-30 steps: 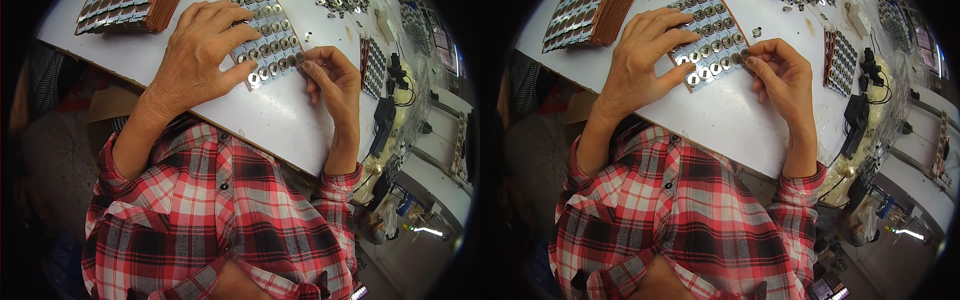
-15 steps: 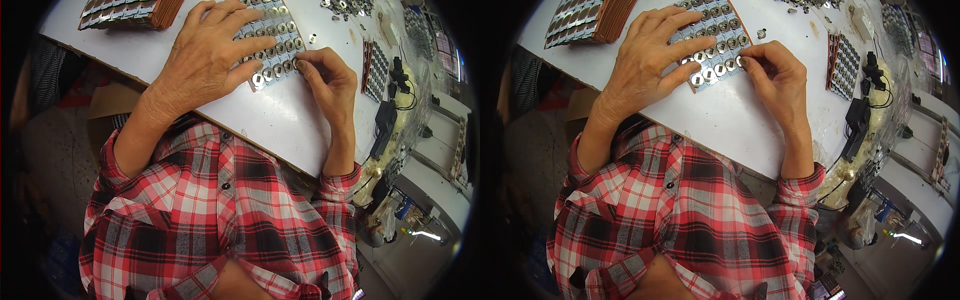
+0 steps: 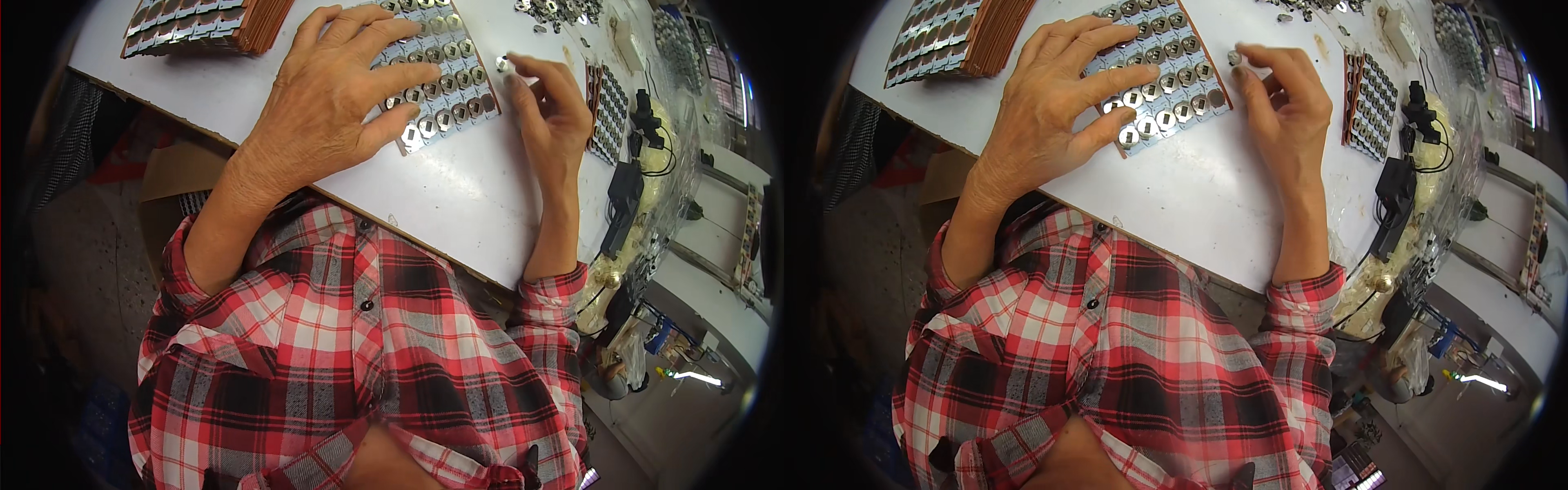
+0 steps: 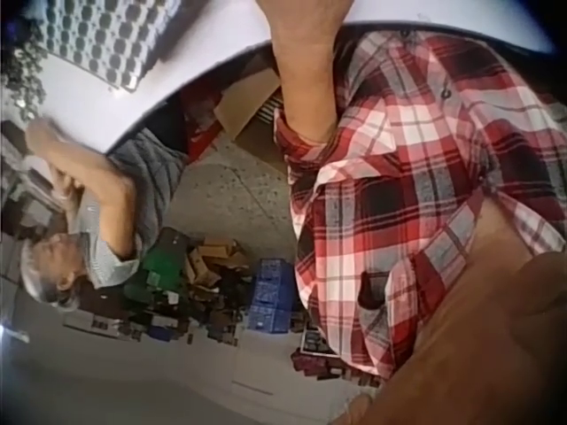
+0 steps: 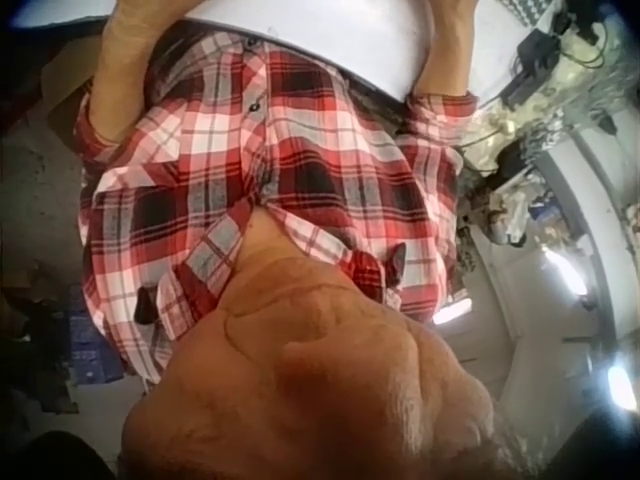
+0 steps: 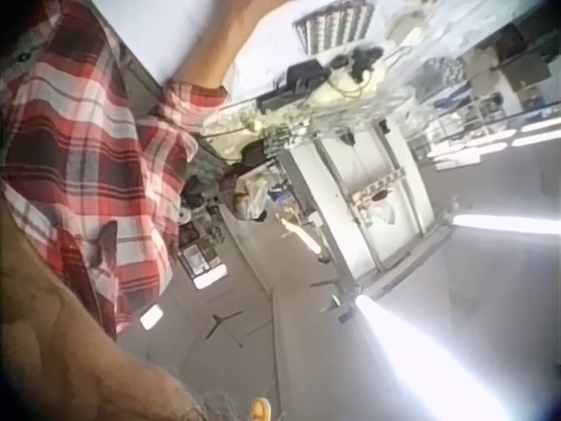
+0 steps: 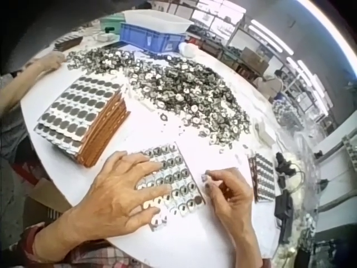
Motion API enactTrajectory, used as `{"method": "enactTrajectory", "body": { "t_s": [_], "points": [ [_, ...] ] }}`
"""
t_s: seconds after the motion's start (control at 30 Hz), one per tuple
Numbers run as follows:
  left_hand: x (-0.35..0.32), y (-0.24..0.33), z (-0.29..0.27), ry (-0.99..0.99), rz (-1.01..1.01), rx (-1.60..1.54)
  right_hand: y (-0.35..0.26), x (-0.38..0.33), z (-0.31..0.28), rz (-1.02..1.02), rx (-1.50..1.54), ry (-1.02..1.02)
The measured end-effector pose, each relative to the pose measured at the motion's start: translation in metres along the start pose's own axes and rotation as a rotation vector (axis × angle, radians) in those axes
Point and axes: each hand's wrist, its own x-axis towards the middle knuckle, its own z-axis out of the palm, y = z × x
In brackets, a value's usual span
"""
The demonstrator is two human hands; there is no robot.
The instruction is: Inserting small round metal components into a grid pattern on a handheld card at a factory workstation.
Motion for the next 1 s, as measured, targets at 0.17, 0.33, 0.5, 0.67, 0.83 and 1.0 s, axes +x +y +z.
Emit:
{"method": "enactTrajectory", "body": {
  "t_s": [0.17, 0.33, 0.5, 0.67, 0.83, 1.0],
  "points": [
    [0.02, -0.053, 0.067, 0.789, 0.559, -0.067, 0.018, 0.009, 0.006, -0.113, -0.105, -0.045],
    [0.019, -0.054, 0.069, 0.793, 0.561, -0.08, 0.007, 0.003, 0.006, 0.105, -0.017, 0.007],
    [0.02, -0.053, 0.066, 0.769, 0.554, -0.098, -0.017, -0.002, -0.012, 0.346, 0.496, -0.293],
    [0.017, -0.052, 0.066, 0.758, 0.54, -0.08, -0.016, -0.005, -0.013, 0.213, 0.328, -0.358],
    [0.016, -0.051, 0.067, 0.754, 0.534, -0.084, -0.022, -0.006, -0.014, 0.261, 0.18, -0.359],
    [0.016, -0.052, 0.066, 0.75, 0.528, -0.047, -0.027, -0.006, -0.013, 0.207, 0.122, -0.404]
  ]
}}
